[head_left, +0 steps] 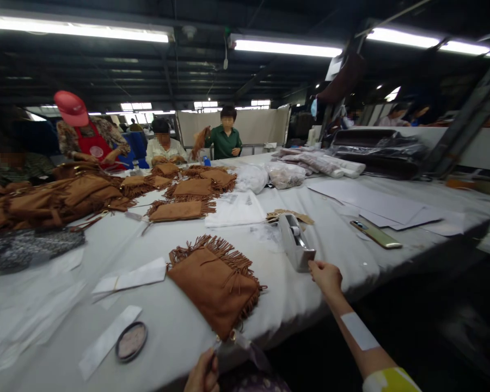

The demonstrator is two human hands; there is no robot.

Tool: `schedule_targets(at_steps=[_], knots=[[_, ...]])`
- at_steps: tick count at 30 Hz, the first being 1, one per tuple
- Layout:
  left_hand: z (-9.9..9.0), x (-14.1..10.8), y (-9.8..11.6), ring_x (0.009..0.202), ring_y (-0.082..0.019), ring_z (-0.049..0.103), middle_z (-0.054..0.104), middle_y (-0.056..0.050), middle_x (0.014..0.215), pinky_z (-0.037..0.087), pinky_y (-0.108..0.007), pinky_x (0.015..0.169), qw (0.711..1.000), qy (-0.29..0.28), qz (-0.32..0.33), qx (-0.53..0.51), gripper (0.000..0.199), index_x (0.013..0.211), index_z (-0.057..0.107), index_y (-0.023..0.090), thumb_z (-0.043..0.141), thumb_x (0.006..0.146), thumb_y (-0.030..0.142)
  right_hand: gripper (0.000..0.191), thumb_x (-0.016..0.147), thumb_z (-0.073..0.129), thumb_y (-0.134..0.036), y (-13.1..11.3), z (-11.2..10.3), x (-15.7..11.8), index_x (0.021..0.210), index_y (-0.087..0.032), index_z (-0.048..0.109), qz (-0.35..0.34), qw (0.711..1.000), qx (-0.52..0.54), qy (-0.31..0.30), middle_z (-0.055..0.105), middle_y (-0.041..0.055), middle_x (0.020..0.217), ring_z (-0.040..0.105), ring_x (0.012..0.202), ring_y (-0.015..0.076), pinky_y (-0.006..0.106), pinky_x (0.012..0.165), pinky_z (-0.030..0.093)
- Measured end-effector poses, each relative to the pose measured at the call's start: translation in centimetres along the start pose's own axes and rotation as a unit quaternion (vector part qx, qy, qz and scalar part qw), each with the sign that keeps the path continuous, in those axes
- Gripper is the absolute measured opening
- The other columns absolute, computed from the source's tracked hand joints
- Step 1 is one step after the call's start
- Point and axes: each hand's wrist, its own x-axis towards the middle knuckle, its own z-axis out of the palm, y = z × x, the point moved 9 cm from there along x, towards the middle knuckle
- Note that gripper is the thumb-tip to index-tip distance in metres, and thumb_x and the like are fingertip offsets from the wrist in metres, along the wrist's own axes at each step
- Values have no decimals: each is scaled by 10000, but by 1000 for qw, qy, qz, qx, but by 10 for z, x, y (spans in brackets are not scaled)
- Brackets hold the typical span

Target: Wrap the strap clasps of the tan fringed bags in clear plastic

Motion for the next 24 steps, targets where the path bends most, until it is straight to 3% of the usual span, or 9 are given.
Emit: schedule_targets(at_steps=[3,6,10,13,17,24], knots=[[2,0,-13,324,-37,75,151,145,399,86,-178,322,997,-24,-43,-52,520,635,432,228,580,581,724,355,651,592,-467,11,10,-28,634,-120,666,16,999,5,-32,598,61,466,491,408,145,265,413,380],[-5,0,-2,360,-48,125,193,132,408,113,-200,363,1000,3,17,11,504,623,422,219,558,622,704,388,644,623,-493,0,43,-85,736,-118,666,9,987,35,-158,601,31,546,469,434,121,245,411,359],[-16,-9,34,513,-76,287,299,73,517,236,-223,488,961,64,179,199,473,561,391,195,504,724,624,363,715,608,-507,-48,101,-194,685,-147,638,-31,906,55,-419,546,-18,546,440,480,97,216,450,340],[-17,-18,45,556,-88,316,306,63,543,236,-240,535,921,83,234,298,402,565,372,193,447,811,502,353,751,586,-485,-80,128,-257,642,-152,629,-63,843,65,-531,549,-16,556,453,517,105,218,483,345],[-17,-23,47,528,-86,322,345,66,515,215,-252,539,893,88,263,354,328,582,404,188,442,839,386,309,758,569,-406,-92,149,-287,593,-151,623,-100,824,37,-556,554,-9,553,457,533,114,229,510,342],[-16,-26,50,493,-89,336,394,59,499,190,-257,525,876,83,279,384,269,618,457,188,457,840,340,298,770,527,-336,-88,166,-295,582,-146,660,-169,831,-58,-527,616,26,544,509,532,141,236,495,328]])
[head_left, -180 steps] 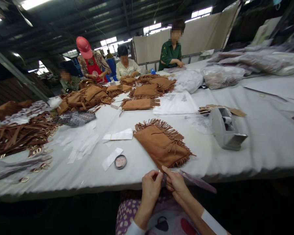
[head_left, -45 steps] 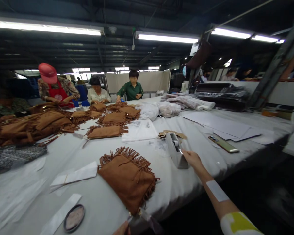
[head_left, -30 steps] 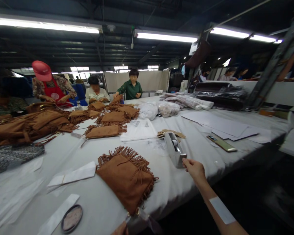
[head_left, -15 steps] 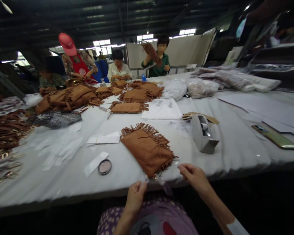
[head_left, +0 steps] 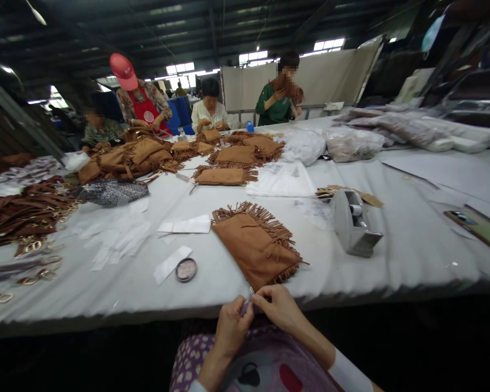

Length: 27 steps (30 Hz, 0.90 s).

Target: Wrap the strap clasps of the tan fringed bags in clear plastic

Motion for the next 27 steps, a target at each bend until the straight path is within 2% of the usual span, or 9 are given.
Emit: schedule_targets(at_steps=[7,11,14,17,20,22,24,27], knots=[[-6,-3,3,526,-107,380,437,31,545,180,-279,543,999,10,8,34,227,644,483,196,469,833,321,301,744,542,-315,-1,2,4,531,-147,672,21,995,-99,18,620,38,500,504,499,140,240,472,295],[-3,0,-1,524,-94,330,347,56,521,205,-257,538,999,-4,-15,-39,299,588,412,192,442,838,354,332,745,536,-332,2,4,6,500,-140,650,25,996,-82,14,598,34,481,487,485,129,233,463,292],[2,5,-9,542,-92,328,340,53,524,231,-238,524,989,3,-52,-138,400,544,401,187,436,821,474,335,741,533,-339,8,7,7,498,-137,644,29,998,-59,15,599,32,484,487,486,128,232,466,296],[16,4,-28,435,-74,282,313,72,440,209,-228,439,949,12,-158,-272,466,531,441,191,466,747,602,343,744,525,-350,16,10,7,499,-138,637,42,998,-36,12,599,32,480,484,483,130,238,475,308],[36,-6,-43,309,-50,146,191,126,346,104,-218,349,872,6,-277,-404,462,563,457,206,522,667,652,300,745,504,-324,18,18,3,577,-137,667,35,998,46,-19,627,28,532,500,507,132,235,495,342],[42,-10,-41,282,-34,118,173,144,332,69,-201,328,836,2,-300,-461,454,582,465,203,578,629,641,265,742,506,-314,17,22,0,663,-139,688,27,991,121,-43,669,33,616,544,563,142,235,537,387],[42,-12,-36,272,-20,123,182,151,331,63,-179,320,816,0,-300,-494,452,591,473,193,625,605,619,251,741,518,-325,16,22,-4,698,-142,684,24,984,169,-47,699,47,702,589,640,162,247,602,430],[43,-14,-30,266,-6,118,177,157,327,57,-156,315,793,-8,-308,-526,449,597,477,182,660,597,592,223,736,538,-343,21,18,-7,748,-150,650,34,982,184,-12,702,53,731,624,699,186,271,654,458]])
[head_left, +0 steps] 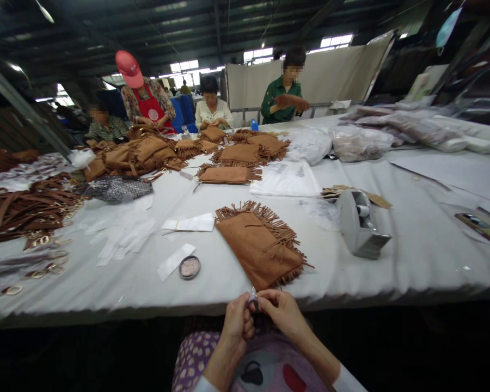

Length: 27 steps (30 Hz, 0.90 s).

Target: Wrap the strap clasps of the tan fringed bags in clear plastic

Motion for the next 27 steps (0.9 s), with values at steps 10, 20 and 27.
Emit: schedule_targets(at_steps=[10,20,27], knots=[[16,-11,-19,296,2,44,153,154,357,50,-133,296,961,-128,-194,-152,301,644,492,145,548,828,376,325,746,538,-286,2,-6,-4,1044,-197,444,-13,992,-78,99,612,-51,580,583,551,150,264,559,419],[14,-17,-15,306,2,47,176,153,364,33,-143,304,979,-85,-165,-83,341,636,479,156,615,776,436,276,766,480,-242,5,6,-1,1038,-215,441,-13,991,-111,77,578,-60,564,530,433,134,243,458,377],[1,-11,0,287,-26,107,171,149,327,62,-187,332,999,24,4,40,532,589,444,203,620,580,705,361,770,453,-235,14,12,-3,1130,-221,451,6,996,-75,49,610,-42,609,546,439,134,246,454,398]])
